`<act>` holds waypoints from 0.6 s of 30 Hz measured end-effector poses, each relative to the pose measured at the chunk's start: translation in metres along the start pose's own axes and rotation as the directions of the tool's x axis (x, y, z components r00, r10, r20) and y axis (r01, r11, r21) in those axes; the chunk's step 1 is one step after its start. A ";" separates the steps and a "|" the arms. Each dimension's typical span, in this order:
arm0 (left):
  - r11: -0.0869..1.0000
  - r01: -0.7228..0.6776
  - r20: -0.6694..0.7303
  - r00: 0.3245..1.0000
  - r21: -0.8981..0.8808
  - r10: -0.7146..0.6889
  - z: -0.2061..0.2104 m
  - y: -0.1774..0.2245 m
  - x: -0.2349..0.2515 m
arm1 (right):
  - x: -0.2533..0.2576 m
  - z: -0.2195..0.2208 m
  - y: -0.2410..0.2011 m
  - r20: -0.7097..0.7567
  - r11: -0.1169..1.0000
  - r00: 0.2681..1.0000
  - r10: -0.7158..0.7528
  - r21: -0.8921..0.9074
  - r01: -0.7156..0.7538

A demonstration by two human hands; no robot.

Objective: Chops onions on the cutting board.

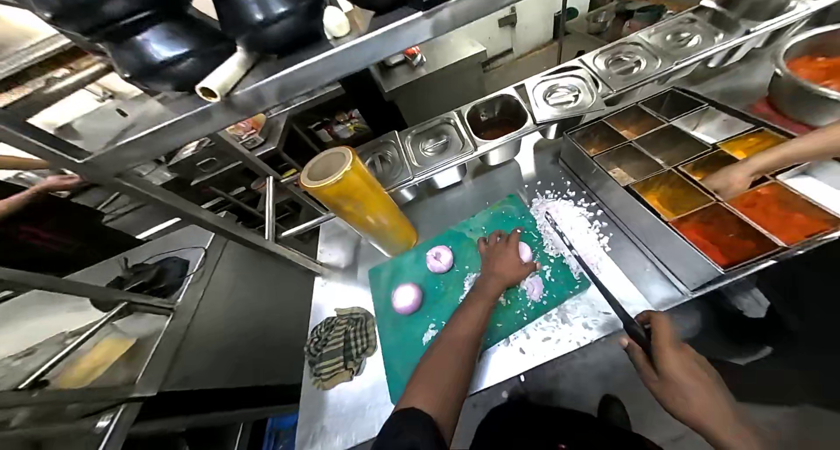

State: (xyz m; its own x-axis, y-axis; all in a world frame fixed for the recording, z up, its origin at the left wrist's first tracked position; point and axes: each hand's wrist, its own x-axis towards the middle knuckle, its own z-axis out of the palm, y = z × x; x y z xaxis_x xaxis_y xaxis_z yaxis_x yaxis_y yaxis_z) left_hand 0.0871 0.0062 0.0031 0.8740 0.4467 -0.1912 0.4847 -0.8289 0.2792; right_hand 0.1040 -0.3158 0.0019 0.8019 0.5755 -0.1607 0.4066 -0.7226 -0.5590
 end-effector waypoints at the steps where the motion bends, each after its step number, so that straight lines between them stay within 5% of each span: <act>1: 0.999 0.007 0.035 0.999 0.033 -0.008 -0.004 0.002 0.010 | 0.001 0.002 0.001 0.003 1.000 1.000 -0.002 0.006 0.002; 6: 0.996 0.043 0.067 0.997 -0.079 -0.037 -0.024 -0.012 0.022 | 0.012 0.001 -0.014 0.197 0.972 0.977 0.079 -0.231 -0.032; 10: 0.979 0.057 -0.144 0.986 -0.194 -0.086 -0.064 -0.032 0.001 | 0.020 0.001 -0.018 0.150 0.948 0.984 0.097 -0.315 -0.045; 14: 0.930 0.075 -0.381 0.898 -0.360 -0.220 -0.112 -0.067 -0.033 | 0.023 0.021 -0.021 0.095 0.975 0.989 -0.115 -0.178 0.131; 16: 0.817 0.071 -0.401 0.845 -0.572 -0.354 -0.120 -0.085 -0.046 | 0.021 0.038 -0.032 0.212 0.971 0.953 -0.218 -0.049 0.234; 18: 0.571 -0.012 -0.327 0.830 -0.821 -0.452 -0.116 -0.092 -0.058 | 0.016 0.055 -0.052 0.366 0.962 0.892 -0.266 0.047 0.267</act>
State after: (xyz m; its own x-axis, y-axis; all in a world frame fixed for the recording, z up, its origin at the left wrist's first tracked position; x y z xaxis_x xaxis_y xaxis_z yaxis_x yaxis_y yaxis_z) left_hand -0.0045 0.0959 0.0972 0.5174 0.8554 0.0226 0.2937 -0.2023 0.9342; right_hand 0.0716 -0.2480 -0.0159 0.4466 0.8454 -0.2929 0.5854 -0.5237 -0.6189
